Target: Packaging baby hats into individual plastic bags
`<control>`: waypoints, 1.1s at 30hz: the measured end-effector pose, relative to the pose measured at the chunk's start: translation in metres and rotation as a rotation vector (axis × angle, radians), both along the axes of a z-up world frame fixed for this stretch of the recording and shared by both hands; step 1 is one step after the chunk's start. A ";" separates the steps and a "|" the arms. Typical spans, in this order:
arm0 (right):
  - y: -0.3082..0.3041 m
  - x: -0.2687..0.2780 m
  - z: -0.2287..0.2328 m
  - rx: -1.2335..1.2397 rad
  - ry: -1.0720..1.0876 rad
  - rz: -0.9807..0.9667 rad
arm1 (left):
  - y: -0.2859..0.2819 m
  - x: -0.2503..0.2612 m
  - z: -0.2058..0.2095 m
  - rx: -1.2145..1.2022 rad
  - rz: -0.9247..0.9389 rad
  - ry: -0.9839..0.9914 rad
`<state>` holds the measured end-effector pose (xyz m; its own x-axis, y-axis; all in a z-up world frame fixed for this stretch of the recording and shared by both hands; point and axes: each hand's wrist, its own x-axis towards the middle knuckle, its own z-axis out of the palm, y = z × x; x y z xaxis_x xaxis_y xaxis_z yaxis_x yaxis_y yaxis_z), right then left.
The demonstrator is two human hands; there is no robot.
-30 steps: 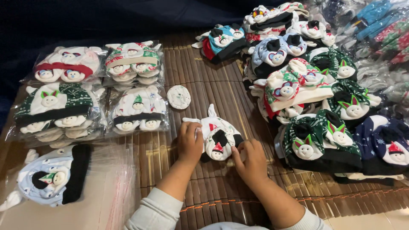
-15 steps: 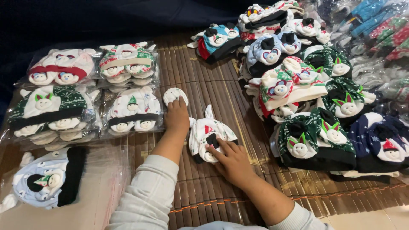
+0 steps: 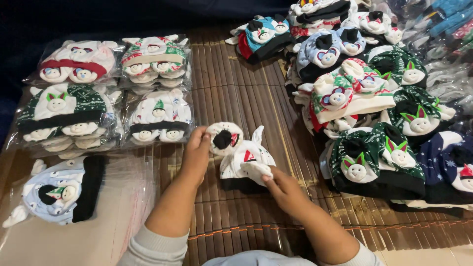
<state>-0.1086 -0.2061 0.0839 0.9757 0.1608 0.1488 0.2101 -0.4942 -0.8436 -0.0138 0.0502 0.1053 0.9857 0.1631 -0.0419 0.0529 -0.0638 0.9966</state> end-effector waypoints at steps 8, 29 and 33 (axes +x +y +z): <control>-0.030 0.018 0.020 0.613 0.237 -0.242 | 0.047 -0.060 -0.039 -0.256 0.033 0.288; -0.068 0.019 0.003 -0.326 -0.414 -0.093 | 0.060 -0.020 -0.037 1.123 -0.172 -0.164; -0.078 0.005 -0.019 -0.593 -0.325 0.033 | 0.055 -0.031 -0.036 1.387 0.002 -0.370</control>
